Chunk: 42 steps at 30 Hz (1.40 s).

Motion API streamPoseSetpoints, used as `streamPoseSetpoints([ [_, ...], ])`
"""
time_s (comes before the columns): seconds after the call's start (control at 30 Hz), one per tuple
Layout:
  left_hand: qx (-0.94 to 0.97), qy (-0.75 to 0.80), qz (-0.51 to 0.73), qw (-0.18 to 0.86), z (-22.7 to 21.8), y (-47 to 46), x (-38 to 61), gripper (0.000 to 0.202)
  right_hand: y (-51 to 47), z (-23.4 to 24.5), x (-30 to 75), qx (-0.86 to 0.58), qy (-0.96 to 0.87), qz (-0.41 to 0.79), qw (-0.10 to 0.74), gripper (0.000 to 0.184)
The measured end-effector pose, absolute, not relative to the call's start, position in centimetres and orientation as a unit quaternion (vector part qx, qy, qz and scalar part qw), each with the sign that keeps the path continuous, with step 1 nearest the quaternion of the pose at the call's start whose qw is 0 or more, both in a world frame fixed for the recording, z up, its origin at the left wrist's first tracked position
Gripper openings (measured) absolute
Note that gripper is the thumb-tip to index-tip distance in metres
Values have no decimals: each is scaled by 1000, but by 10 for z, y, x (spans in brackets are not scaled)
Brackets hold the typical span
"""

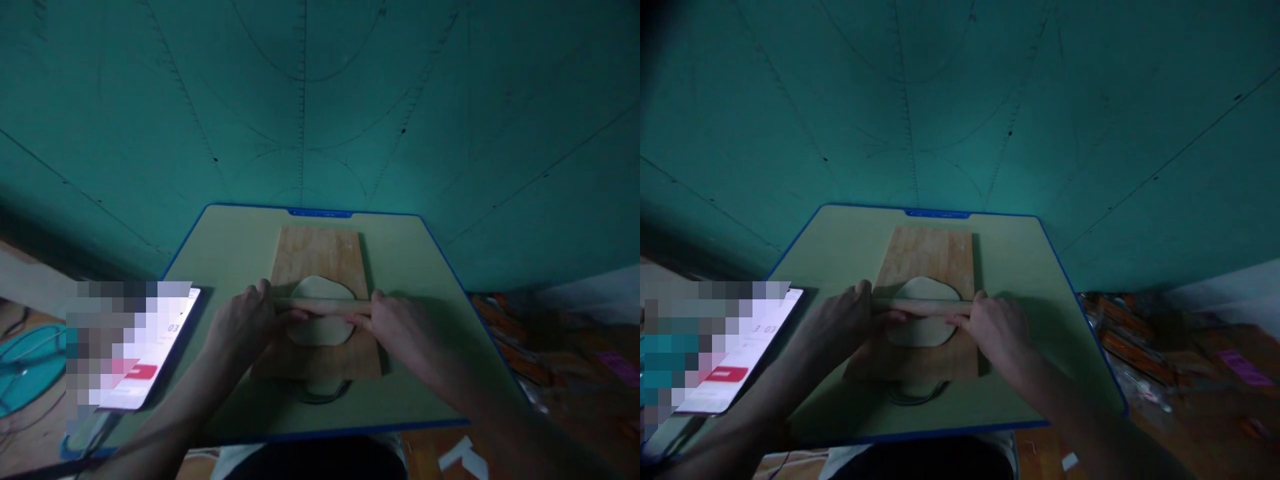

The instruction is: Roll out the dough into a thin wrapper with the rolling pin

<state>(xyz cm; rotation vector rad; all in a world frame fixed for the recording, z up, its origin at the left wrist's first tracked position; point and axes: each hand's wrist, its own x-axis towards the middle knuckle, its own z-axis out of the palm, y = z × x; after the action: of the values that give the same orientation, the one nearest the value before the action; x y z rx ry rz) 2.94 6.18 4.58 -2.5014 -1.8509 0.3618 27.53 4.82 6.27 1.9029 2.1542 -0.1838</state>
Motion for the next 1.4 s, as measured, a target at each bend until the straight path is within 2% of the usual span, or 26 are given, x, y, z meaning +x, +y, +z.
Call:
streamPoseSetpoints([
  [0.17,-853,-501,148,-9,61,81,26,39,71,69,287,575,788,-128,178,63],
  [0.23,-846,-511,149,5,61,77,28,44,66,69,285,587,784,-118,163,62],
  [0.37,-803,-583,118,44,49,57,33,73,44,63,273,674,727,-57,118,62],
  [0.47,-808,-579,108,26,46,58,32,78,45,63,274,655,743,-65,123,61],
  [0.53,-824,-557,104,0,48,67,28,75,57,65,279,619,768,-98,133,63],
  [0.67,-839,-537,83,-34,52,79,24,54,75,69,289,597,771,-178,134,72],
  [0.77,-800,-592,80,-49,51,77,26,68,73,67,290,616,758,-189,104,72],
  [0.87,-764,-638,63,-80,58,74,28,73,70,65,291,628,754,-164,96,73],
  [1.03,-763,-634,-41,-119,90,75,21,54,72,85,296,651,752,-101,19,71],
  [1.13,-747,-650,-97,-100,99,76,18,47,71,96,298,669,738,-86,-15,65],
  [1.27,-740,-650,-126,-118,88,74,17,41,67,95,300,683,720,-118,-30,59],
  [1.4,-759,-639,-77,-92,66,73,15,39,66,80,299,697,709,-106,-19,59],
])
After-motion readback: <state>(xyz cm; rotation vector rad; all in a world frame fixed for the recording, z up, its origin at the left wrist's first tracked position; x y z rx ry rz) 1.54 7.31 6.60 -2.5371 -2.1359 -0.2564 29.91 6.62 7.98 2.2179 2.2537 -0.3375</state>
